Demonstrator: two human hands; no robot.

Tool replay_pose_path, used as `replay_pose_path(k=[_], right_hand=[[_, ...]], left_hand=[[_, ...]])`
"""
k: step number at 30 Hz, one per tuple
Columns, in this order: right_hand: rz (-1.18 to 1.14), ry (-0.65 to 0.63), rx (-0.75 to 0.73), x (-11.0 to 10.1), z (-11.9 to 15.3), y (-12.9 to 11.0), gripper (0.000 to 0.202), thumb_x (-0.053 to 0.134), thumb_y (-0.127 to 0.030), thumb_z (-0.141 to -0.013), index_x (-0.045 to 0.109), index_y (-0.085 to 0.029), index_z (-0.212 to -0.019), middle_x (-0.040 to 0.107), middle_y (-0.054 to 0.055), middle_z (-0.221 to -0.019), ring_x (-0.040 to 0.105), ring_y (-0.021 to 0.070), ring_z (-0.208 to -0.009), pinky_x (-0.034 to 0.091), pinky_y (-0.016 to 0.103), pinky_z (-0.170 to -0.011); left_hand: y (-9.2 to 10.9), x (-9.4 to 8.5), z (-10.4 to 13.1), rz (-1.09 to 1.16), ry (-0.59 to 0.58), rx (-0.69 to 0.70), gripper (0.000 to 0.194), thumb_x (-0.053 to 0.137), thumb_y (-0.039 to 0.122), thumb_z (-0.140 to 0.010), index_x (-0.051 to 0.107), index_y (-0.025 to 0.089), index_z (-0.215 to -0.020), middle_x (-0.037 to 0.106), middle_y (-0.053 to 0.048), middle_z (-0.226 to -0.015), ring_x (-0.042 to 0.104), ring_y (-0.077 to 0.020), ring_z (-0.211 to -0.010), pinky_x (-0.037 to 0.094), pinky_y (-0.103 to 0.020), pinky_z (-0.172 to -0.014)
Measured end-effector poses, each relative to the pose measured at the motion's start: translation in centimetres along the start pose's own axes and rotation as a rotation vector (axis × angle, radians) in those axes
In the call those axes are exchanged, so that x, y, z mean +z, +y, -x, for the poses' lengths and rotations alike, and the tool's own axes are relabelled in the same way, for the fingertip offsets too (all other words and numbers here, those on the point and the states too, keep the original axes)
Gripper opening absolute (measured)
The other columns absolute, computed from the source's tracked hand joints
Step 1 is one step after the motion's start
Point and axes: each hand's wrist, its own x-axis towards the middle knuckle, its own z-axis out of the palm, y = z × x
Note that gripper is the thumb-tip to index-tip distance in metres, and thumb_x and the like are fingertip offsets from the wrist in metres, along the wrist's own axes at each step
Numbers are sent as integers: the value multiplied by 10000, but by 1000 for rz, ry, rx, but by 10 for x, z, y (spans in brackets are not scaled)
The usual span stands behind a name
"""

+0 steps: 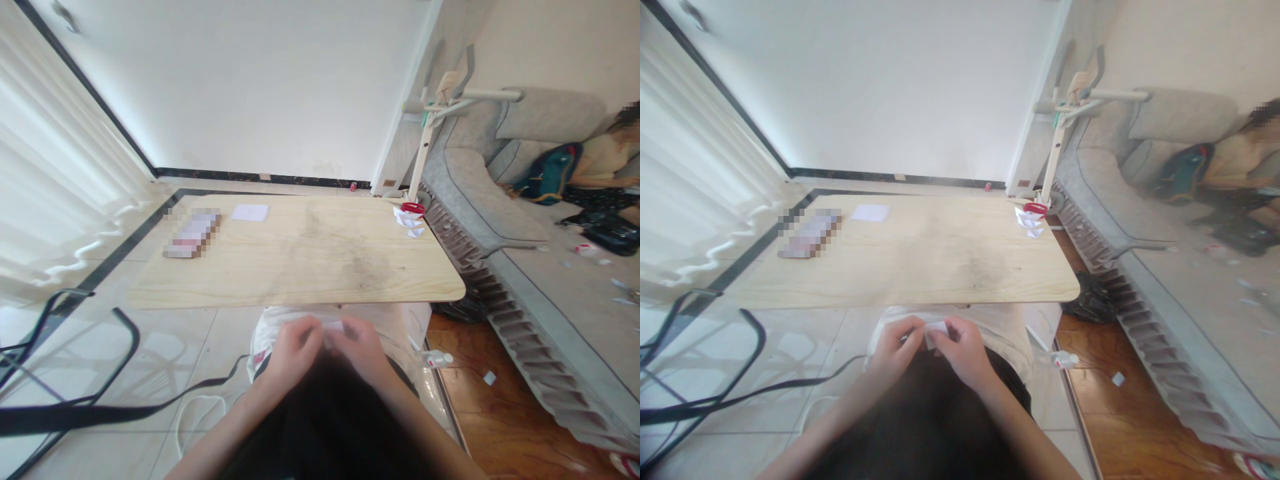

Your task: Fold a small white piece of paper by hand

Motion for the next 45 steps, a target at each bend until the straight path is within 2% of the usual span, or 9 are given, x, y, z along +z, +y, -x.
replay_pose_path(k=[10,16,21,25,30,35,40,43,45], right_hand=[[54,-15,-7,3,2,-3,223,651,-341,-818,614,-169,-681,598,-16,-584,572,143,-546,454,249,-524],[272,32,-81,3,2,-5,186,632,-262,-821,622,-165,-662,567,-20,-588,495,134,-573,388,251,-552],[307,27,-118,3,4,-3,177,611,-279,-848,664,-178,-713,618,-1,-661,508,150,-619,399,263,-581],[309,41,-147,3,4,-3,174,611,-267,-850,674,-180,-713,613,-5,-634,506,149,-603,399,264,-573],[212,82,-82,1,1,1,202,623,-285,-842,648,-172,-676,607,-8,-583,541,146,-569,432,260,-554],[-72,77,24,-1,-3,4,232,686,-395,-783,675,-166,-744,650,5,-642,594,157,-568,503,268,-524],[-213,52,67,-3,-3,2,248,711,-411,-756,691,-164,-743,666,10,-654,576,135,-542,484,245,-489],[-220,31,58,-4,-2,1,235,708,-397,-764,692,-165,-735,658,6,-626,565,128,-526,469,239,-489],[-256,-37,64,-4,-1,0,225,700,-386,-772,694,-163,-736,649,4,-616,563,128,-532,465,240,-502]], left_hand=[[4,2,-2,70,76,-35,249,456,201,-761,516,171,-522,497,23,-524,471,-127,-554,349,-239,-551],[2,3,-2,-89,107,-12,256,451,199,-766,516,176,-520,495,17,-524,462,-130,-552,322,-247,-545],[2,2,-1,-225,115,46,265,467,205,-796,521,180,-538,492,15,-530,443,-127,-534,307,-255,-541],[3,2,-1,-210,112,27,259,455,201,-811,517,183,-560,506,14,-549,465,-134,-559,328,-253,-555],[2,1,0,-116,67,-1,267,436,221,-843,508,183,-589,530,7,-579,499,-147,-593,351,-256,-565],[4,0,1,16,-8,0,276,442,218,-846,504,182,-579,513,18,-573,510,-139,-586,383,-249,-572],[3,1,1,235,-30,-52,118,515,227,-826,616,169,-849,595,15,-687,566,-137,-618,454,-245,-596],[5,-1,1,359,-32,-98,215,576,288,-836,611,163,-1007,643,-12,-805,594,-137,-650,488,-252,-609],[8,-6,2,391,-102,-110,280,604,294,-835,631,162,-1080,666,-28,-836,604,-140,-666,496,-257,-622]])
